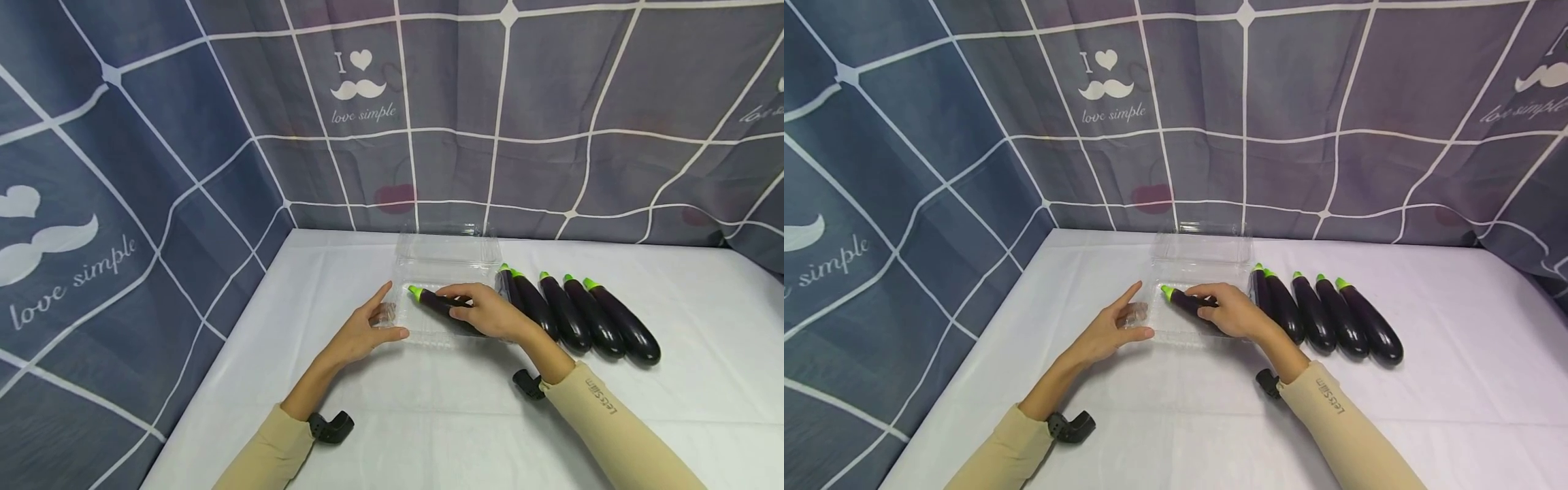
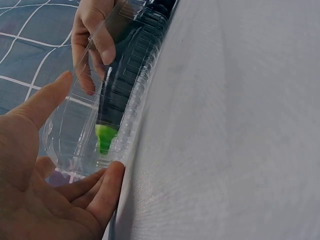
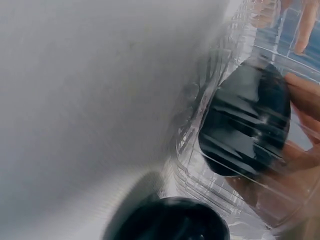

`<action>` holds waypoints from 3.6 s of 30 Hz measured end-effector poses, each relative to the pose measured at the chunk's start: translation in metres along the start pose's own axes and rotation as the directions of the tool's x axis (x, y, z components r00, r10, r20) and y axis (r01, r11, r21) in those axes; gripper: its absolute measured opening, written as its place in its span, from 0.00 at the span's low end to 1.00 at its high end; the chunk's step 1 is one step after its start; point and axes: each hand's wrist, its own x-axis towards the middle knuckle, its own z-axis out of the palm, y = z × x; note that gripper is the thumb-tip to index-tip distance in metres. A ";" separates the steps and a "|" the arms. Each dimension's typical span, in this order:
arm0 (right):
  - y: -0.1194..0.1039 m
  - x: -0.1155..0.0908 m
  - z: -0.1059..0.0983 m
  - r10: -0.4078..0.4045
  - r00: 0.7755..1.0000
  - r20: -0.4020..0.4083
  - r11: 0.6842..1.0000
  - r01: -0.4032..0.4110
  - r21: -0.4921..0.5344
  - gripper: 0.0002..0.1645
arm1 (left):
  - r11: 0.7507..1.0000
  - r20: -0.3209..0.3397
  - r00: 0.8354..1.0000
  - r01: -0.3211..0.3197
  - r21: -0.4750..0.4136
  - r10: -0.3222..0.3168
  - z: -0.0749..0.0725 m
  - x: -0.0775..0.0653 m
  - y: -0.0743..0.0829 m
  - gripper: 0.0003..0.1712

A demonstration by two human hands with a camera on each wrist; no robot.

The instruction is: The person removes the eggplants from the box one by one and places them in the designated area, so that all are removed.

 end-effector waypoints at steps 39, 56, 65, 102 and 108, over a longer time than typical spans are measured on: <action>-0.002 -0.001 0.001 0.034 0.997 -0.074 0.998 -0.030 0.063 0.32 | 1.000 -0.004 1.000 0.002 0.019 -0.002 0.000 0.001 0.000 0.59; -0.004 -0.004 0.000 0.050 0.976 -0.211 0.990 -0.020 0.142 0.35 | 1.000 -0.002 1.000 -0.001 0.013 0.001 0.000 0.000 0.000 0.58; -0.005 -0.004 -0.001 0.102 0.964 -0.246 0.971 -0.043 0.236 0.36 | 1.000 -0.006 1.000 -0.007 0.020 0.007 -0.001 -0.001 -0.001 0.59; -0.028 -0.046 -0.033 0.116 0.950 -0.290 0.985 -0.074 0.153 0.35 | 1.000 0.009 1.000 -0.007 0.028 0.006 -0.001 0.000 0.000 0.58; -0.028 -0.060 -0.041 0.076 0.952 -0.295 0.989 -0.036 0.141 0.35 | 0.999 0.006 1.000 -0.007 0.031 0.007 -0.001 0.000 0.000 0.58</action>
